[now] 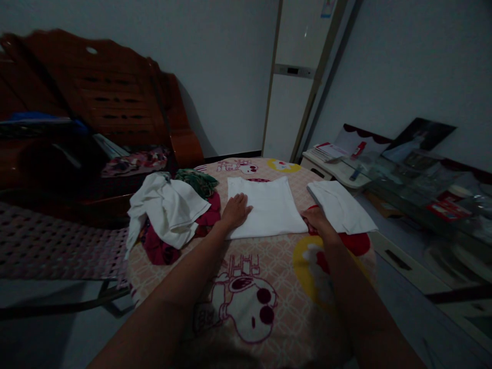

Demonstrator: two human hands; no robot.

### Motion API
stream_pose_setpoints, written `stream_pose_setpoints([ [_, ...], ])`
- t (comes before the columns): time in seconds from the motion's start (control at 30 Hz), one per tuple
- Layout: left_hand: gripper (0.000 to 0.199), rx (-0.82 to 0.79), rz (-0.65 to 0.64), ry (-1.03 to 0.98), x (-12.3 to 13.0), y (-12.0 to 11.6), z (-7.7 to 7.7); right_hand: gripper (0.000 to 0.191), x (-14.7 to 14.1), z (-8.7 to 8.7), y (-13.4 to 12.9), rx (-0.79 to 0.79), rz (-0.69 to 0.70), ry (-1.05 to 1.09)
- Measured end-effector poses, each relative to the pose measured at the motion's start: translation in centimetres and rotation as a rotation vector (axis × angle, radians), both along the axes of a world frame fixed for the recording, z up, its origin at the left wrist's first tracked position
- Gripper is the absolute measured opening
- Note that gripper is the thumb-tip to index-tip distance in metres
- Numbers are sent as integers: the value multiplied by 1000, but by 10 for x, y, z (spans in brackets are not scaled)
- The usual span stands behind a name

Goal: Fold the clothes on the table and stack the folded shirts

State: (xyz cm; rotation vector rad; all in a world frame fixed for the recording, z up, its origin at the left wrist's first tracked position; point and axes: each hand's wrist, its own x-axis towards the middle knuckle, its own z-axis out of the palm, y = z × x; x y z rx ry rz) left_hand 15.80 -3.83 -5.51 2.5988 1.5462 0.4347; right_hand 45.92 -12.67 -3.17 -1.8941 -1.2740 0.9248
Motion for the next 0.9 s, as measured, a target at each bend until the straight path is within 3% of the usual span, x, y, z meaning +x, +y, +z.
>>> stream_pose_setpoints([
  [0.23, 55, 15, 26, 53, -9, -1, -8, 25, -12, 16, 36, -73, -124, 129],
  [0.4, 57, 32, 35, 65, -7, 0, -11, 27, -14, 20, 59, -164, -124, 89],
  [0.77, 59, 31, 50, 120, -7, 1, -14, 37, -16, 15, 57, -97, -54, 51],
  [0.9, 60, 39, 53, 130, -7, 1, -13, 39, -15, 11, 63, -147, -60, -46],
])
